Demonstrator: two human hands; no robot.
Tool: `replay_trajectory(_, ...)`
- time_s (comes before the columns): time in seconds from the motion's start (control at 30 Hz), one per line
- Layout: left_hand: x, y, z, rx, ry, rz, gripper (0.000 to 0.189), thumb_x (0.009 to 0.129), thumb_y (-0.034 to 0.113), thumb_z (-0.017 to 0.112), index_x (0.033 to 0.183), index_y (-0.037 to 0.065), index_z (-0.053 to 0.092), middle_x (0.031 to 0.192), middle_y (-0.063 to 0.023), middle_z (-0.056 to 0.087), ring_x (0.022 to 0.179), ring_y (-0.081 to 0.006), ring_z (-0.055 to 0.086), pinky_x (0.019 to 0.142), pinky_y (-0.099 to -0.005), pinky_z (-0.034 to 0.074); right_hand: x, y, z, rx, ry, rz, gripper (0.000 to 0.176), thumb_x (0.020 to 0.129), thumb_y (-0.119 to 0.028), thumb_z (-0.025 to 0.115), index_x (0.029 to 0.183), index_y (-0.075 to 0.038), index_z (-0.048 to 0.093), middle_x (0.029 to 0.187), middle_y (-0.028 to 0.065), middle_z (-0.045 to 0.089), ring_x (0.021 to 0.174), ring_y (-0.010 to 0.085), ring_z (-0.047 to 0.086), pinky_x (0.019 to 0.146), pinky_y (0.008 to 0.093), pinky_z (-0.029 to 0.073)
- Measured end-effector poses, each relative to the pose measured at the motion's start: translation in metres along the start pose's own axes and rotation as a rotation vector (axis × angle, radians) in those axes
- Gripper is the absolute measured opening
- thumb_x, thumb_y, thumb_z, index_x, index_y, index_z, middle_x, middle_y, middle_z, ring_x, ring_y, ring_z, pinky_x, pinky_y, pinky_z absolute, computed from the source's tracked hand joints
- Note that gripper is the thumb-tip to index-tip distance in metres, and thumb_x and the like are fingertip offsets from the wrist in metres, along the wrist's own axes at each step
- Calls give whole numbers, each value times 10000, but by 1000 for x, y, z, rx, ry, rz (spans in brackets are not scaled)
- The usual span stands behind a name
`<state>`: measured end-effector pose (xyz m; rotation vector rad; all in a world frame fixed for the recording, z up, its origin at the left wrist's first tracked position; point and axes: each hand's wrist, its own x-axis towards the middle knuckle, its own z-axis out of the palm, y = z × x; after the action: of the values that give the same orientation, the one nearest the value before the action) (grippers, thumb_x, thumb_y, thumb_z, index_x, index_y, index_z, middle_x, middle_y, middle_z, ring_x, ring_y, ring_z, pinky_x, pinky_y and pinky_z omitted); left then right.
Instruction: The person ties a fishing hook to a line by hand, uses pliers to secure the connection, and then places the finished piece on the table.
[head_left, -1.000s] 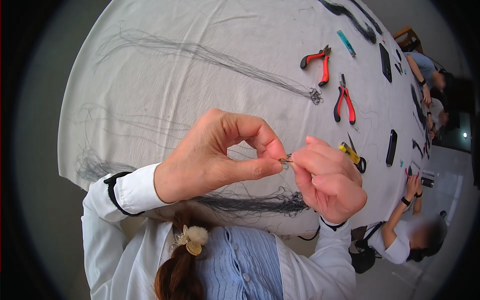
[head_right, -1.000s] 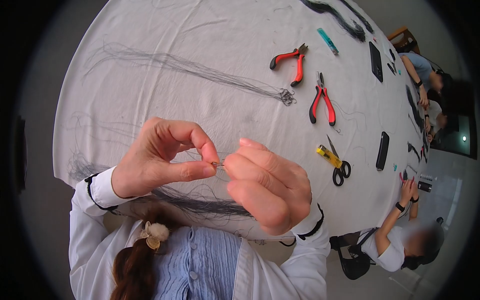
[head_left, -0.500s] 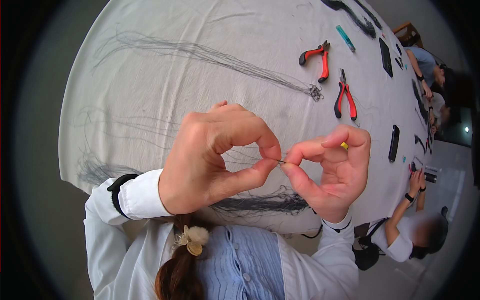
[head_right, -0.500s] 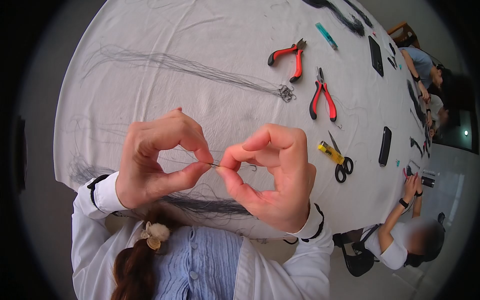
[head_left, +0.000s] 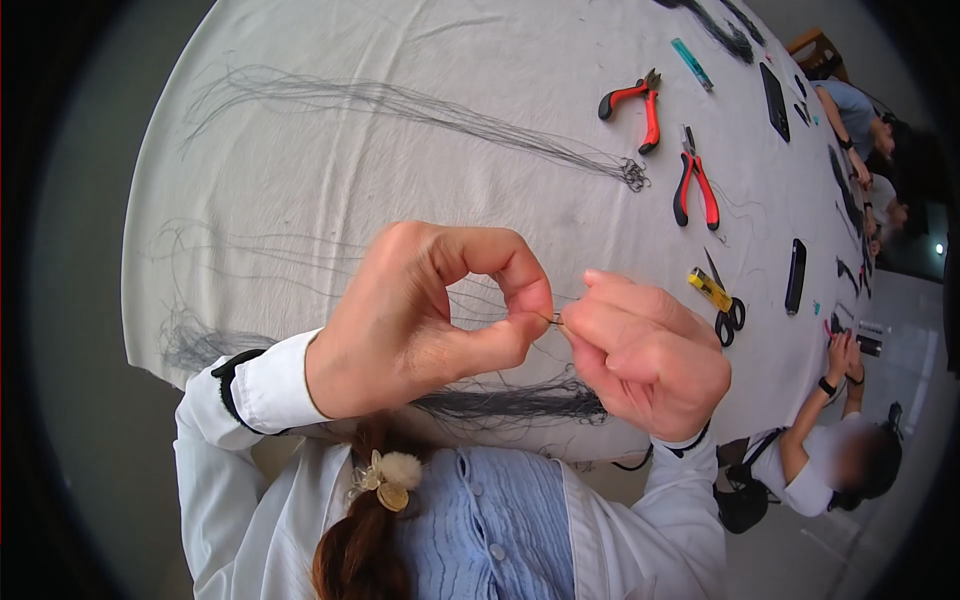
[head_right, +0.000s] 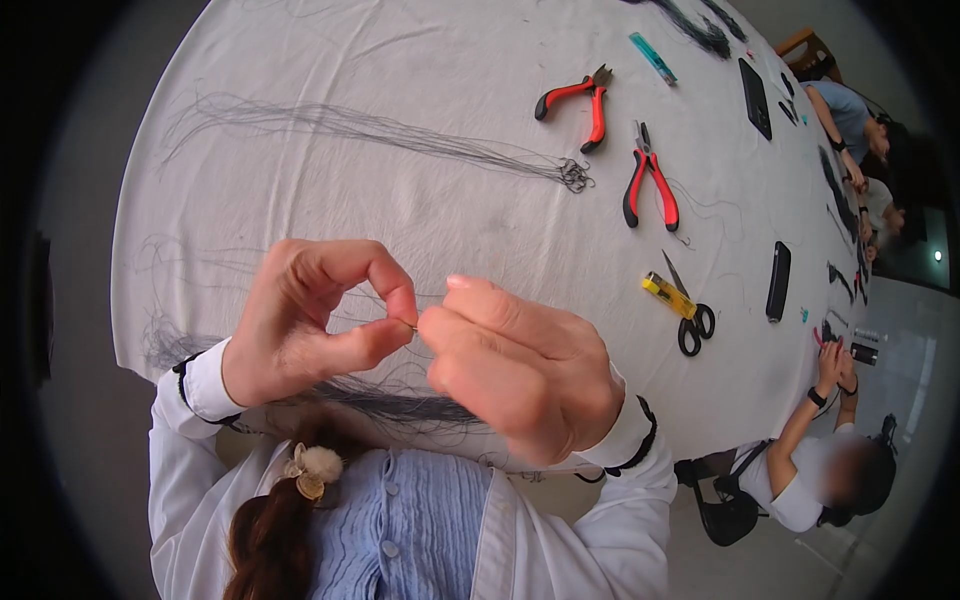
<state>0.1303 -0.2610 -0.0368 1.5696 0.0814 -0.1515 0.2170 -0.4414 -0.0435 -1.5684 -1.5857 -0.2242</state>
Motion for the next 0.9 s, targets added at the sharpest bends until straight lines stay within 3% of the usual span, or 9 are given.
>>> replay_trajectory(0.03, 1, -3, 0, -41, -22, 3, 54, 696, 21, 605, 737, -6, 583, 711, -24, 597, 724, -88, 546, 709, -252, 434, -1, 1, 4, 49, 49, -42, 352, 613, 63, 641, 890, 3, 432, 728, 135, 590, 672, 244, 607, 765, 358, 530)
replay_trajectory(0.13, 3, -9, 0, -168, -70, -24, 49, 715, 22, 605, 751, -8, 592, 721, -20, 601, 703, -82, 546, 704, -238, 437, 4, 4, 1, -102, -27, -207, 397, 641, 130, 642, 852, -31, 346, 675, 160, 620, 682, 247, 601, 716, 397, 559)
replay_trajectory(0.2, 4, -9, 0, -252, -95, -53, 46, 724, 23, 605, 758, -7, 597, 728, -20, 605, 693, -80, 548, 699, -229, 439, 7, 2, -2, -154, -67, -277, 323, 700, 70, 609, 847, -33, 340, 665, 162, 617, 670, 243, 594, 701, 386, 563)
replay_trajectory(0.27, 3, -5, -2, -415, -186, -275, 50, 731, 8, 606, 778, -7, 601, 737, -18, 607, 686, -77, 555, 680, -210, 441, 7, 2, -2, -205, -110, -349, 260, 758, 9, 576, 843, -35, 335, 656, 164, 614, 658, 240, 588, 685, 375, 568)
replay_trajectory(0.47, 3, -11, -1, -613, -262, -340, 61, 737, 12, 603, 795, -8, 595, 738, -12, 606, 685, -61, 549, 664, -197, 434, 3, 3, 1, -332, -92, -534, 165, 825, -64, 480, 827, -42, 317, 651, 164, 614, 656, 226, 584, 650, 372, 576)
replay_trajectory(0.57, 0, -6, 2, -416, -142, -220, 49, 741, 36, 595, 768, -3, 583, 735, -12, 607, 682, -60, 540, 662, -206, 429, 3, 2, 6, -298, 0, -411, 144, 726, 18, 485, 810, -54, 393, 667, 104, 599, 640, 194, 598, 703, 342, 562)
replay_trajectory(0.7, -3, -7, 4, -12, 13, 99, 56, 705, 32, 600, 748, 15, 569, 731, -22, 603, 681, -97, 547, 653, -221, 424, 8, -10, 0, -32, 32, 132, 298, 651, 142, 588, 829, -20, 414, 692, 114, 607, 639, 197, 615, 698, 325, 553)
replay_trajectory(0.77, -4, -8, 7, 275, 139, 331, 108, 652, 21, 630, 730, 55, 563, 679, -26, 573, 638, -162, 559, 747, -320, 442, 3, -18, -1, 192, 36, 446, 345, 671, 130, 637, 875, -6, 395, 741, 124, 617, 674, 153, 627, 730, 286, 525)
replay_trajectory(0.9, -8, -2, 7, 466, 105, 348, 136, 630, 25, 641, 731, 74, 564, 760, -27, 595, 785, -172, 592, 907, -464, 388, 6, -22, -8, 431, 83, 716, 403, 695, 113, 632, 945, -26, 347, 765, 111, 620, 713, 118, 619, 722, 260, 510)
